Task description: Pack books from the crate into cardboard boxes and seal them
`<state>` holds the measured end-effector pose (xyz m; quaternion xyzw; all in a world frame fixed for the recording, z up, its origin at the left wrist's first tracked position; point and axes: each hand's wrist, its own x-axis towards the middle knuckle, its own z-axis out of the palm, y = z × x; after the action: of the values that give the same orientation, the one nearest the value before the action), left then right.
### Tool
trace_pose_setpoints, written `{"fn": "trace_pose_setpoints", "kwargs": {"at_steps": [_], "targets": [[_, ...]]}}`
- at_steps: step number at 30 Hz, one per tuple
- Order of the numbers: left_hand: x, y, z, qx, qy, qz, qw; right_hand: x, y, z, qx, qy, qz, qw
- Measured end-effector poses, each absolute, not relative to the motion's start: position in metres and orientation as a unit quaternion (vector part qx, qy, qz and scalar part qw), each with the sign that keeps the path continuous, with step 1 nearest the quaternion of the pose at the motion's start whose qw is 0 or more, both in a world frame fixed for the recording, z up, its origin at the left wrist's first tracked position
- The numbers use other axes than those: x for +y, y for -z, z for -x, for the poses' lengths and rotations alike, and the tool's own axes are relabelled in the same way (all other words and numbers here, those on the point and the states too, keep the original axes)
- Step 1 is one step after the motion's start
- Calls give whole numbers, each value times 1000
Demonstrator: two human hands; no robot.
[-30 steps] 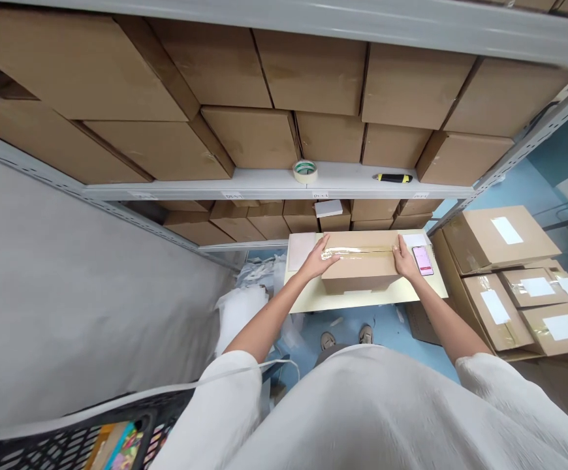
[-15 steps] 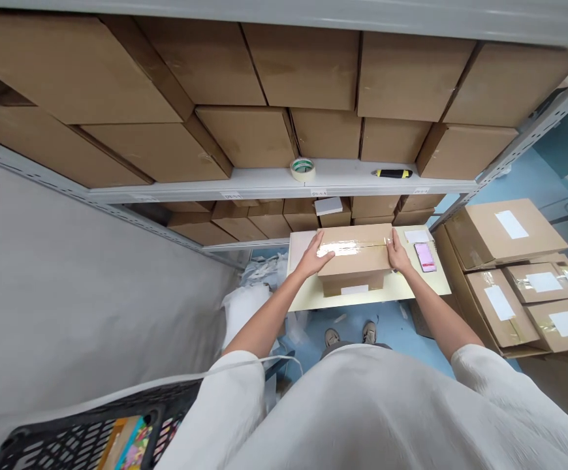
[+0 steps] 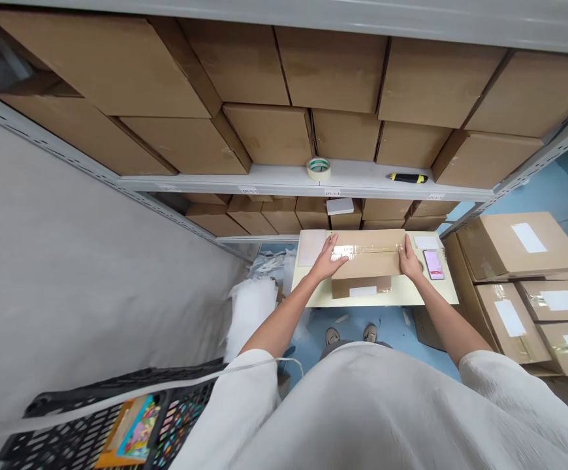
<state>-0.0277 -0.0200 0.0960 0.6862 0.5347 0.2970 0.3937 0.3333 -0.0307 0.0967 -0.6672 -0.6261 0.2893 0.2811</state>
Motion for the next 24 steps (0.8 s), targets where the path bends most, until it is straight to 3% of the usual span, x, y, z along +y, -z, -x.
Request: {"fn": "trace_pose_setpoints", "kwargs": {"at_steps": [4,24], "targets": [[-7,-99,21,532,-297,-685,400,-18,-99,-335,-577,-316,677,329],[-41,-92,31,527,-285,-697,395,-60,-100,-340,-587,-303,688,302]]}}
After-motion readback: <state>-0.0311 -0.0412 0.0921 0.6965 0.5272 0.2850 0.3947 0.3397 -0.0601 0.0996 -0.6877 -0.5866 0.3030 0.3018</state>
